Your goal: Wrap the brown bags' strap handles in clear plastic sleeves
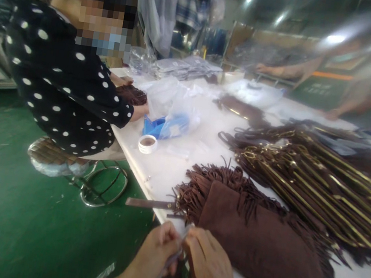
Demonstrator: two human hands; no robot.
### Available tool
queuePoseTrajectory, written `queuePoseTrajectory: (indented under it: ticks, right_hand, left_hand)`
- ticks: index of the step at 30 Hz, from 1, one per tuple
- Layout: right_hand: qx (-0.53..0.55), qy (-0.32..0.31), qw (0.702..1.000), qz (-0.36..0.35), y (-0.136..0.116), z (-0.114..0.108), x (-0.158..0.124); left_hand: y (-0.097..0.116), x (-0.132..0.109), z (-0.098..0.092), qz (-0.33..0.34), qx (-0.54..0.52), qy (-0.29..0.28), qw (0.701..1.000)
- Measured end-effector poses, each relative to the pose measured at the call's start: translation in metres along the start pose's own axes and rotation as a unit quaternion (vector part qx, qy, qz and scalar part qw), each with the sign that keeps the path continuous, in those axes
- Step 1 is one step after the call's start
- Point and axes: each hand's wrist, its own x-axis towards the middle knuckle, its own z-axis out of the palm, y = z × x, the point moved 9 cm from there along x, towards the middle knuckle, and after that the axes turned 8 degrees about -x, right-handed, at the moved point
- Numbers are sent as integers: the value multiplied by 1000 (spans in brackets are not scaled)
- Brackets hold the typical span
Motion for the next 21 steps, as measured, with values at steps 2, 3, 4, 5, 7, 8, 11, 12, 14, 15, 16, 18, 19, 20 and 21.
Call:
queuePoseTrajectory:
  ticks: [2, 3, 4, 5, 7, 8, 11, 12, 14, 15, 16, 18, 19, 20, 21]
  right_hand:
    - [-13, 0, 1000, -8, -1, 1, -1]
    - [-15, 0, 1000, -10, -1, 1, -2]
    - [-15, -4, 1000, -10, 0, 1, -2]
    - [-17, -11, 1000, -8, 1, 3, -3]
    - [-26, -26, 999, -3, 4, 5, -4]
    - [-29, -37, 999, 0, 5, 7, -5]
    - [-3, -57, 998, 17, 9, 9, -4]
    - [17, -62, 998, 25, 10, 9, -3]
    - [51, -61, 996, 36, 11, 7, -1]
    - [64, -59, 995, 38, 11, 6, 0]
    - [76, -56, 995, 39, 10, 4, 1]
    - [95, -48, 993, 41, 10, 1, 3]
    - [101, -43, 993, 42, 10, 0, 3]
    - [103, -37, 993, 43, 10, -1, 4]
    - [101, -30, 994, 42, 10, -2, 5]
  left_hand:
    - [0, 0, 0, 9, 29, 5, 1000]
    - [0, 0, 1, 8, 37, 5, 999]
    - [0, 0, 2, 4, 40, 2, 999]
    - [0, 0, 3, 2, 37, -1, 999]
    - [5, -1, 6, 4, 20, -10, 1000]
    - [7, -2, 8, 7, 14, -15, 1000]
    - [12, -3, 10, 7, 22, -24, 999]
    - [12, -3, 10, 5, 32, -27, 999]
    - [10, -4, 8, 6, 38, -34, 999]
    - [9, -4, 7, 12, 33, -42, 998]
    - [8, -4, 7, 23, 27, -49, 998]
    - [7, -4, 5, 51, 16, -58, 997]
    - [6, -3, 4, 66, 17, -54, 996]
    - [6, -3, 3, 78, 24, -46, 996]
    - [5, -2, 1, 87, 34, -35, 995]
